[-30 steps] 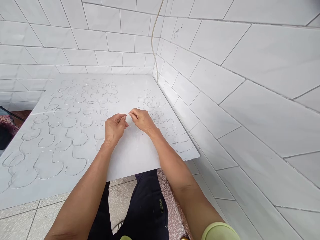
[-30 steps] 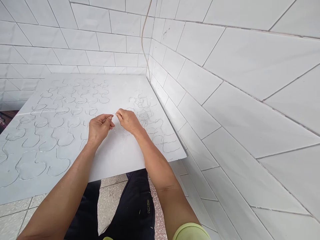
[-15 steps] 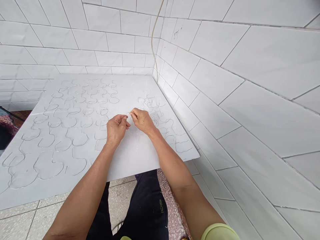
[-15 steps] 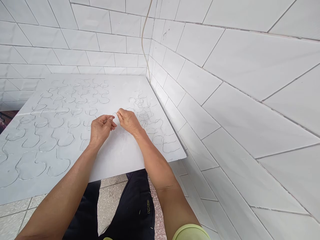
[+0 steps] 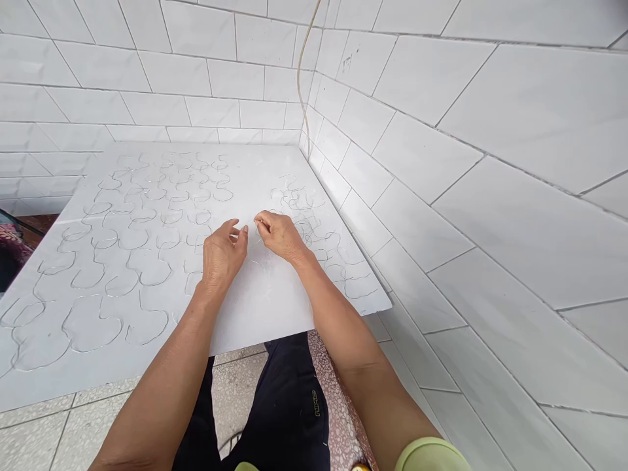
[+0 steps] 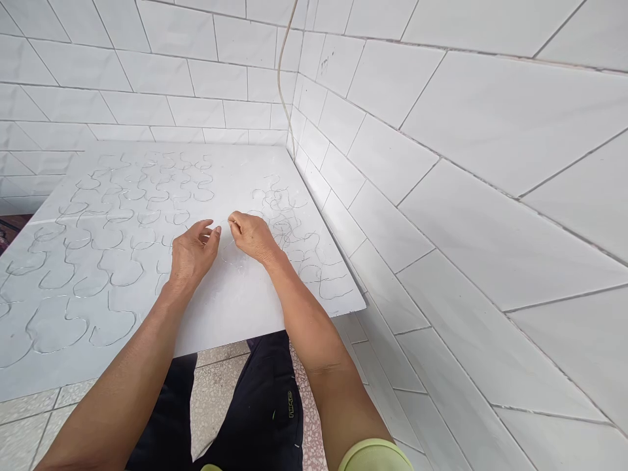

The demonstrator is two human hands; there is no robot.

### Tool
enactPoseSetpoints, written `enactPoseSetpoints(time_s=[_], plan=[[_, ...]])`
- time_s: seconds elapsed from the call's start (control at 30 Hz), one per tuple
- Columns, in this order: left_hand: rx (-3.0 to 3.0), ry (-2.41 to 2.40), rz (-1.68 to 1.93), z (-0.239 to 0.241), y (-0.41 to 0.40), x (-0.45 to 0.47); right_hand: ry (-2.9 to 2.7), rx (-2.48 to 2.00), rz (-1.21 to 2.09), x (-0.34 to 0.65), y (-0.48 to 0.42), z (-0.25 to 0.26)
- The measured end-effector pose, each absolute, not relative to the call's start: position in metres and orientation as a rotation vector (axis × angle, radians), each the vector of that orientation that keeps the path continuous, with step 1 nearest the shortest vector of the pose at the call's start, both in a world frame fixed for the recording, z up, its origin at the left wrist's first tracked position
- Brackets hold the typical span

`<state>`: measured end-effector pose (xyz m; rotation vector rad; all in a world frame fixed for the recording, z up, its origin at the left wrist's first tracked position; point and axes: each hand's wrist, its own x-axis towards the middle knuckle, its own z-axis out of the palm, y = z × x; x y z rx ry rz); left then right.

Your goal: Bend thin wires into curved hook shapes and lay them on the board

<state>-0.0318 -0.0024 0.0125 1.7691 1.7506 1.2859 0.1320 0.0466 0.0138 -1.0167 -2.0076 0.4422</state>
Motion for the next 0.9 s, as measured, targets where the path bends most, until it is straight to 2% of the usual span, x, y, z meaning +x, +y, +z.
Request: enactPoseSetpoints(time_s=[0.33, 0.9], plan=[[1.888, 1.596, 1.274, 0.007, 0.001, -0.035, -2.083, -0.967, 0.460, 0.127, 0.041, 0.014], [1.571, 1.565, 1.401, 0.015, -0.007, -0.024, -1.939, -1.009, 0.599, 0.124, 0.040, 0.016]])
